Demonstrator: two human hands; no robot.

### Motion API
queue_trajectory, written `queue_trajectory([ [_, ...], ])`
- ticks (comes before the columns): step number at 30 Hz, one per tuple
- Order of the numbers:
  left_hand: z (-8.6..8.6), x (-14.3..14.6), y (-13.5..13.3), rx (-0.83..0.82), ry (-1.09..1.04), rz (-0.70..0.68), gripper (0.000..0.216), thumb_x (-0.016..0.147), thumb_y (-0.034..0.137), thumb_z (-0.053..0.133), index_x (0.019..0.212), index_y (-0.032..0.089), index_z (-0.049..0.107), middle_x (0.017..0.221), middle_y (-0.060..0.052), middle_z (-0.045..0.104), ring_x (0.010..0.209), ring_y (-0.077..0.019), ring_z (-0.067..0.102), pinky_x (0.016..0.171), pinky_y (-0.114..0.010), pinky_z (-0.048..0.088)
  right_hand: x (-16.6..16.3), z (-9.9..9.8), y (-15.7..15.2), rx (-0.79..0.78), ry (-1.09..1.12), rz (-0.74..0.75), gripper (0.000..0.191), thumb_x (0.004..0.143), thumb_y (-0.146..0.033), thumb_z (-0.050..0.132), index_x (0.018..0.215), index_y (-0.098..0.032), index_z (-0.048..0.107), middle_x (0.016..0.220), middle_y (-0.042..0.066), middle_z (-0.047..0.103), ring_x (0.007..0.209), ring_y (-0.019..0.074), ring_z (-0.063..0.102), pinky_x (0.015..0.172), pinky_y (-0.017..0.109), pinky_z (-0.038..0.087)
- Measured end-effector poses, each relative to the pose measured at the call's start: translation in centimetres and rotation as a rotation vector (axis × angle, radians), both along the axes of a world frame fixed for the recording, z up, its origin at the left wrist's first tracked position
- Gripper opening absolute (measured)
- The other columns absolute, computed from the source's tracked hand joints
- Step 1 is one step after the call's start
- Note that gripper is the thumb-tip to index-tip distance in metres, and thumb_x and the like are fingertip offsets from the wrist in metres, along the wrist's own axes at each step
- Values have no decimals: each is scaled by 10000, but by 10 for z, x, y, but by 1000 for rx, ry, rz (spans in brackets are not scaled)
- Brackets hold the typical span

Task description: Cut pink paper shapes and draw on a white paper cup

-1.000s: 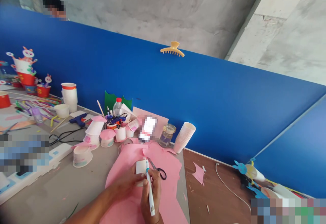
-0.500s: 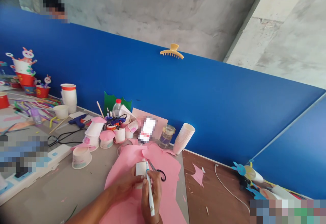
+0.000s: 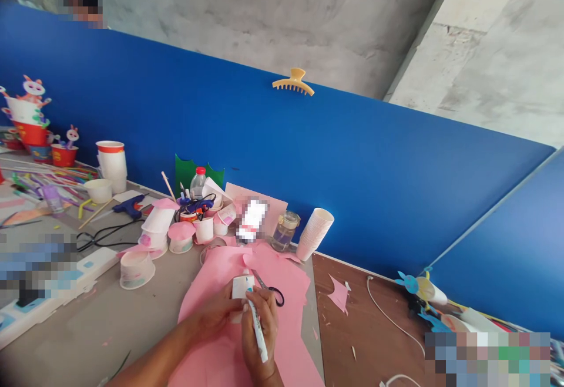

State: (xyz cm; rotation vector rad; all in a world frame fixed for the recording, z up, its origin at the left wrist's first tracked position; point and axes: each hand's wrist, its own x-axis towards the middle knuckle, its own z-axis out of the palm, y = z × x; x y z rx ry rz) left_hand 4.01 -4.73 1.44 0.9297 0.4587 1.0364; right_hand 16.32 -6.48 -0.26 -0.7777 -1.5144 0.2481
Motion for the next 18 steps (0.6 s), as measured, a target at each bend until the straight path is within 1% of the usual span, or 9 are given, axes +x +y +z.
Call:
queue_trajectory([
  [3, 4, 0, -1, -43, -48, 9, 152, 717, 198, 709, 841, 163, 627, 801, -15, 578, 790, -173, 548, 732, -303, 402, 2, -3, 1, -33, -2, -8, 195, 890, -158, 558, 993, -247, 697, 939, 63, 652, 889, 211, 648, 761, 364, 547],
  [6, 7, 0, -2, -63, -58, 28, 171, 690, 185, 722, 826, 170, 620, 804, -12, 572, 777, -170, 538, 687, -287, 388, 2, -6, 2, -43, -4, -6, 197, 888, -153, 562, 1001, -246, 693, 951, 68, 652, 898, 213, 643, 776, 378, 545],
  [8, 8, 0, -3, -69, -71, 25, 179, 685, 172, 720, 835, 168, 622, 807, -15, 573, 782, -170, 531, 690, -288, 386, 3, -7, 2, -45, -4, -4, 197, 890, -153, 562, 1012, -242, 689, 959, 74, 655, 897, 215, 641, 775, 384, 546],
  [11, 10, 0, -3, -68, -76, 15, 169, 689, 163, 720, 822, 162, 617, 791, -11, 556, 745, -148, 497, 666, -274, 368, 3, -6, 1, -42, -11, -10, 188, 896, -161, 561, 1011, -235, 691, 953, 77, 658, 901, 215, 643, 783, 391, 549],
  [15, 10, -1, -2, -34, -51, -1, 159, 694, 159, 723, 778, 161, 588, 728, 23, 484, 634, -93, 384, 566, -235, 285, 2, -5, 1, -19, -29, 0, 188, 904, -167, 550, 1011, -230, 691, 955, 78, 661, 924, 219, 649, 784, 386, 555],
  [18, 9, 0, -1, -25, -50, 12, 186, 694, 172, 726, 786, 165, 564, 748, 25, 475, 655, -94, 394, 567, -226, 286, 1, -3, 1, -10, -27, 8, 192, 902, -155, 549, 1015, -232, 683, 950, 76, 661, 914, 215, 651, 765, 368, 557],
])
